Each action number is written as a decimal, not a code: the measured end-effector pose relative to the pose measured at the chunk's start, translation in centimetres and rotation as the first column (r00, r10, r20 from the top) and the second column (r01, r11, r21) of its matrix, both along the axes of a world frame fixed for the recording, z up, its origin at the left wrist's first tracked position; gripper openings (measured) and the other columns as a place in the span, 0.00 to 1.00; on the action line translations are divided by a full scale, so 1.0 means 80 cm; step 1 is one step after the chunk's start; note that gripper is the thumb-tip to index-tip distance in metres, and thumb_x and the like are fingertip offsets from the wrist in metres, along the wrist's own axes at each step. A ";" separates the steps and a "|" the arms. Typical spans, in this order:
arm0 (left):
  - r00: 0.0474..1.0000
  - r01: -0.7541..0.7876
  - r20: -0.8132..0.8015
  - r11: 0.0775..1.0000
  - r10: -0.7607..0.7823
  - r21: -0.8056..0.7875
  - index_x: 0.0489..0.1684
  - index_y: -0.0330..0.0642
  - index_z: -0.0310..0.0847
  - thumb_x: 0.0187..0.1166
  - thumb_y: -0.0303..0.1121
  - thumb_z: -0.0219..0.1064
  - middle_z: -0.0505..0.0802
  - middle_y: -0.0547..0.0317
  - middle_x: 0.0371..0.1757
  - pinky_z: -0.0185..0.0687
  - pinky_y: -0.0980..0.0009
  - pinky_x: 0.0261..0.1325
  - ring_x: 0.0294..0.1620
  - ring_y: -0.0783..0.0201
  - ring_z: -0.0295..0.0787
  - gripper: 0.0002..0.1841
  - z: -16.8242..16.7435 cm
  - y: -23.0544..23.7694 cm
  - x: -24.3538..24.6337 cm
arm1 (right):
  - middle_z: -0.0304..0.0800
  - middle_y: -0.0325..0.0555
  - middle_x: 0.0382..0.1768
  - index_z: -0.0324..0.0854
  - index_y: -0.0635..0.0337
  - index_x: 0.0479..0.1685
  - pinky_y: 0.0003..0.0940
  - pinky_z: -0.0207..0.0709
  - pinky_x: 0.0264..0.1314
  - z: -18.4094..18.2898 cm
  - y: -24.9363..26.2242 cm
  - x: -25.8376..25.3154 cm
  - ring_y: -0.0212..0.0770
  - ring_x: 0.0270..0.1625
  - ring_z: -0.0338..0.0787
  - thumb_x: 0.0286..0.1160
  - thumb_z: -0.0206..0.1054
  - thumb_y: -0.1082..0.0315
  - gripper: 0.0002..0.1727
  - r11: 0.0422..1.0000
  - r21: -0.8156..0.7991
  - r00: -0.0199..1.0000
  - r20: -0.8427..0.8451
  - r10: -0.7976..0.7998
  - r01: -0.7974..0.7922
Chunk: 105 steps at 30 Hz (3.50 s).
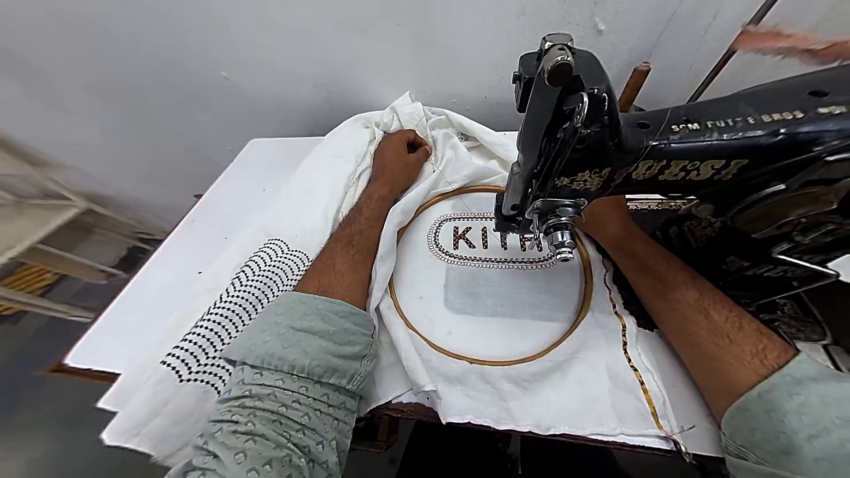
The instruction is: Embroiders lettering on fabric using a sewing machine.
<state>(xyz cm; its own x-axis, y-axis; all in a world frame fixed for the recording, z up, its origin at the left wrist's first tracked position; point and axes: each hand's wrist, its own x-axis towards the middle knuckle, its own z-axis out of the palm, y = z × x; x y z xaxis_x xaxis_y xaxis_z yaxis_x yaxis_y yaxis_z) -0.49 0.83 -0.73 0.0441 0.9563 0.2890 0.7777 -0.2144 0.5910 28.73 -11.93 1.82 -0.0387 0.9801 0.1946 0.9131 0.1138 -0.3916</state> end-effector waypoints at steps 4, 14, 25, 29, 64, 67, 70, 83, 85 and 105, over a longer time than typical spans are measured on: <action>1.000 -0.002 0.000 1.000 0.002 0.000 0.48 0.39 0.90 0.84 0.39 0.65 0.94 0.51 0.43 0.81 0.52 0.59 0.46 0.58 0.90 0.13 -0.001 0.000 0.000 | 0.81 0.80 0.65 0.80 0.79 0.63 0.69 0.65 0.73 -0.006 0.002 0.002 0.73 0.75 0.78 0.81 0.68 0.68 0.21 0.998 0.052 1.000 -0.011 0.020 -0.020; 1.000 -0.006 0.005 1.000 0.006 -0.003 0.49 0.39 0.89 0.84 0.38 0.65 0.94 0.52 0.43 0.81 0.53 0.58 0.46 0.59 0.90 0.12 0.000 0.001 0.000 | 0.82 0.81 0.64 0.81 0.79 0.61 0.69 0.66 0.73 -0.011 0.006 0.004 0.73 0.74 0.78 0.80 0.68 0.69 0.20 0.996 0.088 0.998 -0.048 0.031 -0.027; 1.000 -0.006 -0.007 1.000 0.005 -0.007 0.50 0.37 0.89 0.85 0.39 0.65 0.94 0.48 0.45 0.81 0.49 0.61 0.49 0.55 0.91 0.13 0.001 0.000 0.000 | 0.84 0.80 0.61 0.82 0.78 0.59 0.70 0.67 0.70 -0.023 0.012 0.008 0.74 0.72 0.80 0.78 0.70 0.67 0.20 0.979 0.197 0.997 -0.052 0.064 -0.052; 1.000 -0.008 -0.007 1.000 0.008 -0.002 0.49 0.38 0.89 0.85 0.39 0.65 0.94 0.50 0.45 0.81 0.50 0.61 0.49 0.56 0.91 0.13 0.000 0.000 0.000 | 0.84 0.80 0.60 0.83 0.78 0.57 0.70 0.68 0.69 -0.026 0.014 0.010 0.74 0.70 0.81 0.78 0.70 0.67 0.20 0.969 0.236 0.994 -0.064 0.085 -0.068; 1.000 -0.008 0.001 1.000 0.008 -0.007 0.49 0.39 0.89 0.85 0.39 0.65 0.94 0.51 0.43 0.81 0.52 0.59 0.46 0.58 0.90 0.13 0.000 0.000 0.001 | 0.84 0.79 0.61 0.83 0.77 0.58 0.70 0.67 0.70 -0.024 0.013 0.010 0.74 0.71 0.81 0.78 0.70 0.66 0.20 0.976 0.209 0.993 -0.095 0.075 -0.054; 1.000 -0.006 0.001 1.000 0.006 -0.008 0.49 0.39 0.89 0.85 0.39 0.65 0.94 0.51 0.43 0.81 0.52 0.59 0.46 0.58 0.90 0.13 0.000 -0.001 0.001 | 0.84 0.79 0.61 0.83 0.77 0.58 0.70 0.67 0.70 -0.023 0.012 0.009 0.74 0.71 0.81 0.78 0.70 0.67 0.20 0.979 0.197 0.991 -0.106 0.075 -0.053; 1.000 -0.004 0.006 1.000 0.004 -0.002 0.48 0.38 0.89 0.84 0.38 0.65 0.94 0.51 0.43 0.81 0.52 0.58 0.45 0.58 0.90 0.12 0.000 -0.001 0.001 | 0.84 0.79 0.61 0.82 0.78 0.58 0.70 0.67 0.70 -0.023 0.012 0.009 0.73 0.71 0.81 0.78 0.70 0.67 0.20 0.979 0.198 0.991 -0.110 0.074 -0.051; 1.000 -0.003 0.003 1.000 0.003 -0.006 0.49 0.38 0.89 0.84 0.38 0.65 0.94 0.50 0.44 0.81 0.51 0.59 0.46 0.57 0.91 0.13 0.000 -0.001 0.001 | 0.85 0.77 0.59 0.83 0.76 0.58 0.68 0.68 0.69 -0.026 0.014 0.010 0.71 0.70 0.82 0.78 0.71 0.66 0.19 0.970 0.237 0.988 -0.124 0.091 -0.060; 1.000 -0.005 -0.004 1.000 0.005 -0.013 0.49 0.38 0.89 0.85 0.39 0.65 0.94 0.51 0.44 0.81 0.52 0.59 0.47 0.58 0.91 0.13 0.001 0.000 0.001 | 0.85 0.78 0.60 0.83 0.77 0.58 0.68 0.68 0.69 -0.026 0.014 0.010 0.71 0.70 0.82 0.78 0.71 0.66 0.20 0.970 0.235 0.988 -0.130 0.089 -0.056; 1.000 -0.001 -0.008 1.000 0.001 -0.008 0.49 0.38 0.89 0.85 0.39 0.65 0.94 0.51 0.44 0.81 0.51 0.59 0.46 0.57 0.90 0.13 0.001 0.000 0.000 | 0.84 0.79 0.62 0.83 0.77 0.59 0.70 0.67 0.71 -0.022 0.013 0.008 0.73 0.72 0.80 0.79 0.69 0.66 0.20 0.980 0.192 0.996 -0.057 0.062 -0.050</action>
